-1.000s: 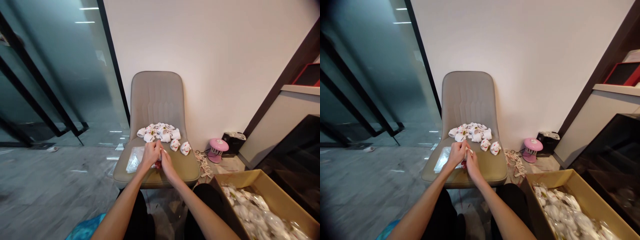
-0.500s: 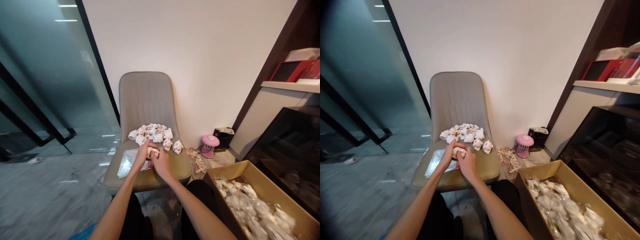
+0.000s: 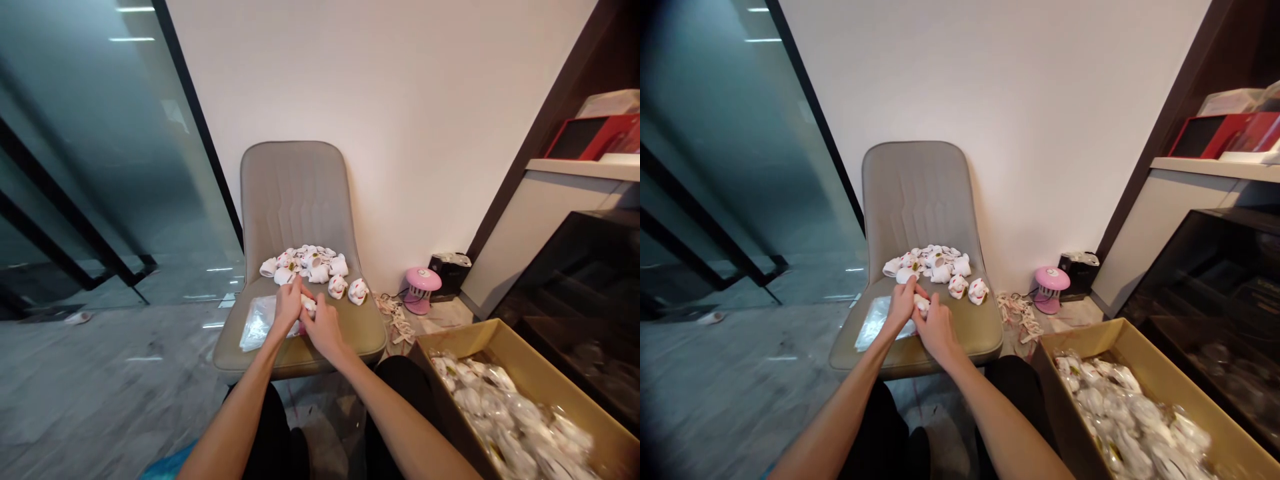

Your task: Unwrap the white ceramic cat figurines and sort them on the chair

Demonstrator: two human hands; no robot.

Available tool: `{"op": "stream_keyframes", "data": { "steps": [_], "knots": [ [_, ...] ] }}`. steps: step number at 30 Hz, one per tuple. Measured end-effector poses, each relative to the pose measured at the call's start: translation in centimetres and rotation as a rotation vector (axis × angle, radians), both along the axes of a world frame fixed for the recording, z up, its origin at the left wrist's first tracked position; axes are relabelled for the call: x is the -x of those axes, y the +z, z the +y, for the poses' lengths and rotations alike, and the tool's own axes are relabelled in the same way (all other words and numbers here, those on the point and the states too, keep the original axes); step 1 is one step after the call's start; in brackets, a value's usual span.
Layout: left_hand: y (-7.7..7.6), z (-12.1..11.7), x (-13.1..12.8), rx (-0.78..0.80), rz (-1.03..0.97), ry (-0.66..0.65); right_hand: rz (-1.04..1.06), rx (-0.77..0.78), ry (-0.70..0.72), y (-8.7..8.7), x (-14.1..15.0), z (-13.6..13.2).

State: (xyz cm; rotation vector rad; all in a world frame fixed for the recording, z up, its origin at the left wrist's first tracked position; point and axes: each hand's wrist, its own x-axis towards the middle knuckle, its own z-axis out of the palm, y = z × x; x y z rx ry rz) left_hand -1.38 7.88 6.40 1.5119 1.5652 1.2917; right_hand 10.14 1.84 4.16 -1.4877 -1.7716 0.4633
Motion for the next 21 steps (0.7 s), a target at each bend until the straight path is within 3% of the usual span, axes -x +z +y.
{"op": "stream_keyframes", "data": {
  "steps": [6, 14, 21],
  "knots": [
    [-0.2, -0.2, -0.7, -0.044, -0.026, -0.017, -0.157, 0.002, -0.032, 1.3, -1.7, 0.4],
    [-1.7, 3.2, 0.2, -0.226, 0.592, 0.126, -0.345, 0.126, -0.169, 0.7, -6.9, 2.4],
    [-1.7, 7.7, -0.1, -0.288, 0.975, 0.241, -0.322, 0.087, -0.201, 0.3, -5.3, 2.4]
  ]
}}
